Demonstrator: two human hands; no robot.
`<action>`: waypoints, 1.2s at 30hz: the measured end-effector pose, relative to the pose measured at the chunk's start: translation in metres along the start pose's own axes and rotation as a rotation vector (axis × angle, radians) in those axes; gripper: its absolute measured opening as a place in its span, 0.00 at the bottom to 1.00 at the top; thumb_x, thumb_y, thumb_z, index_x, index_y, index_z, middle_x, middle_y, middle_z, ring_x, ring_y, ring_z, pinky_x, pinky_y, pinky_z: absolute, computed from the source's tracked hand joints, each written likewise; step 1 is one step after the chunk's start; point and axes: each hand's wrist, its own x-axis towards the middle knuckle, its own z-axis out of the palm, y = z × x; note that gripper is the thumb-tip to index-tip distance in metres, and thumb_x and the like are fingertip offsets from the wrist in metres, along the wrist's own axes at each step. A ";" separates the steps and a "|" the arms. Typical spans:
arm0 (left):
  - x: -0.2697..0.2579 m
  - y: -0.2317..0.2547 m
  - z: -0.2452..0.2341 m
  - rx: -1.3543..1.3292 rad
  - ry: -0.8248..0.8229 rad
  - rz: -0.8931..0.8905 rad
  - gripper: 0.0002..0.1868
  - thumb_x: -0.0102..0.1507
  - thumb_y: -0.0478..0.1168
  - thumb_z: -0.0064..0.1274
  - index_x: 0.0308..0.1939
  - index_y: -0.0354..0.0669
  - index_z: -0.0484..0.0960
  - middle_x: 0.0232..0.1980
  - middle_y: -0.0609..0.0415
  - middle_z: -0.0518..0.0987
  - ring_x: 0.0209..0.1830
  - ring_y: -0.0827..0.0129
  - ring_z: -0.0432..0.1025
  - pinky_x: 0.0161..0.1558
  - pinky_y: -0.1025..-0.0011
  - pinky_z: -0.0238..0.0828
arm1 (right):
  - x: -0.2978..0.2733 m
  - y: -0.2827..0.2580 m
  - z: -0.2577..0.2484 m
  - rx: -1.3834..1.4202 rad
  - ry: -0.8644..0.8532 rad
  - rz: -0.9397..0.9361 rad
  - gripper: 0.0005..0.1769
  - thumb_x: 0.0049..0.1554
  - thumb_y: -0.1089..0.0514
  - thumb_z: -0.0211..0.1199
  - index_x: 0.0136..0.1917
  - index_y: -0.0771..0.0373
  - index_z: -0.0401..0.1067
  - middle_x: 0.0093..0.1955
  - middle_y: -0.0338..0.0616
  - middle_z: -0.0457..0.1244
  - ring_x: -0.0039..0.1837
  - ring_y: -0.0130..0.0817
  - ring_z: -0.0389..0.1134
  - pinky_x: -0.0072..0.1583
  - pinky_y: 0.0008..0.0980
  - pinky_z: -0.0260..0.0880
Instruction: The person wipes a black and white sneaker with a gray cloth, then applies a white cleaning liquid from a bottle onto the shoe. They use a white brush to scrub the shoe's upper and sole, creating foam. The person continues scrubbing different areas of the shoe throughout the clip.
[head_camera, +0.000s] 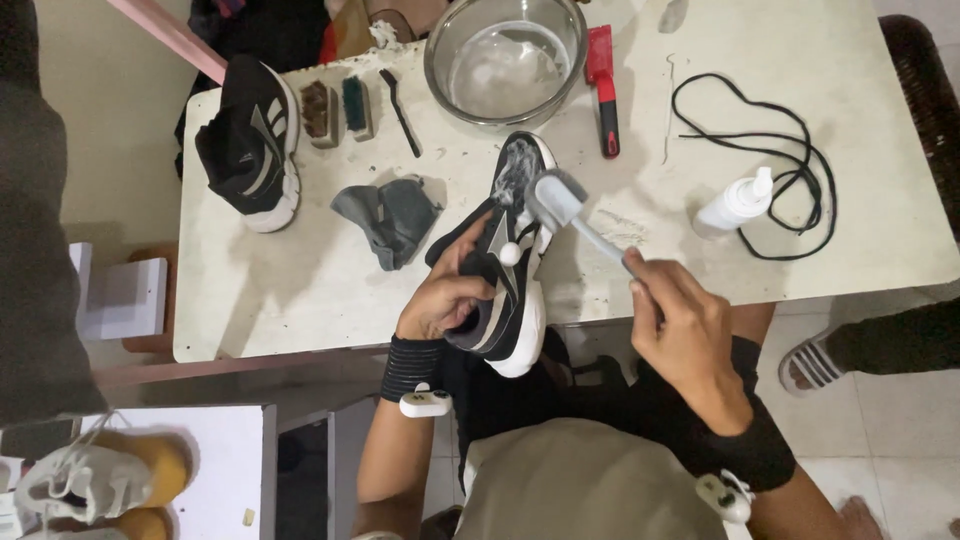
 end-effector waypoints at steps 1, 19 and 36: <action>-0.002 -0.003 0.001 0.000 0.002 -0.004 0.56 0.39 0.16 0.51 0.75 0.37 0.61 0.15 0.48 0.74 0.04 0.74 0.65 0.10 0.87 0.58 | 0.003 -0.001 0.004 0.001 -0.002 0.003 0.14 0.62 0.64 0.61 0.60 0.61 0.79 0.47 0.47 0.71 0.36 0.40 0.72 0.32 0.32 0.71; -0.002 -0.006 0.003 -0.164 0.089 0.073 0.57 0.38 0.12 0.46 0.75 0.35 0.62 0.39 0.36 0.83 0.28 0.64 0.80 0.23 0.81 0.75 | 0.006 -0.016 0.007 0.269 0.020 0.033 0.14 0.62 0.67 0.61 0.60 0.67 0.78 0.51 0.55 0.71 0.51 0.54 0.73 0.43 0.40 0.75; -0.007 -0.003 0.001 -0.109 0.096 0.105 0.55 0.40 0.14 0.51 0.74 0.31 0.60 0.56 0.36 0.77 0.54 0.57 0.76 0.50 0.66 0.79 | 0.004 -0.047 -0.029 0.165 -0.197 0.037 0.13 0.57 0.62 0.63 0.55 0.58 0.80 0.42 0.47 0.72 0.39 0.44 0.75 0.33 0.33 0.74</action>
